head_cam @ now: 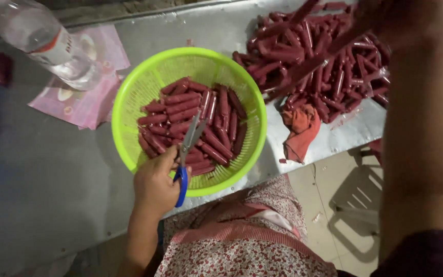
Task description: Cutting individual sausages from a continuous chain using scissors and collecting them in a basket.
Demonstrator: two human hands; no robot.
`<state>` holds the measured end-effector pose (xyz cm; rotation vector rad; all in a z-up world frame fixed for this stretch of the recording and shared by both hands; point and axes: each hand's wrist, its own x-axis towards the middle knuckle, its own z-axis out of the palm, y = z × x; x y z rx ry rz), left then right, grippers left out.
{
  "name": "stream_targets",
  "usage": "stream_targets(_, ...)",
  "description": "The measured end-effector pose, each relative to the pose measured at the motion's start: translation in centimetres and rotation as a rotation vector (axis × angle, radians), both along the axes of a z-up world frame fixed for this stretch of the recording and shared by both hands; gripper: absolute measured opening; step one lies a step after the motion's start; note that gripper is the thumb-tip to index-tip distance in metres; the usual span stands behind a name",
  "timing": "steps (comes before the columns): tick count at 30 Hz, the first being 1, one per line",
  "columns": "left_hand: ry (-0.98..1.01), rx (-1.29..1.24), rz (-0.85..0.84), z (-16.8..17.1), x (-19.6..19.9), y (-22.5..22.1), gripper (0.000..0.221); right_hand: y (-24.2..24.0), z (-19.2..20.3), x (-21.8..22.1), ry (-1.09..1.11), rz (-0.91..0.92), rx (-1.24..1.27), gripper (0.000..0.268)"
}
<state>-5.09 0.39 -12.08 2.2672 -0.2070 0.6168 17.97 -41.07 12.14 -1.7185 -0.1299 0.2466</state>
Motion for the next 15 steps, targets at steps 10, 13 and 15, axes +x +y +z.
stream_targets(10,0.362,0.066,-0.043,2.2,-0.4,-0.4,0.025,-7.8,-22.6,-8.5,0.236,0.234,0.432,0.013)
stream_targets(13,0.181,0.065,0.100,1.0,-1.5,-1.1,0.047,-8.0,-25.6,-12.6,0.185,-0.076,0.386,0.016)
stream_targets(15,0.392,0.027,0.174,2.9,-3.1,-2.0,0.057,-6.3,-24.1,-15.0,0.197,0.012,0.336,0.025)
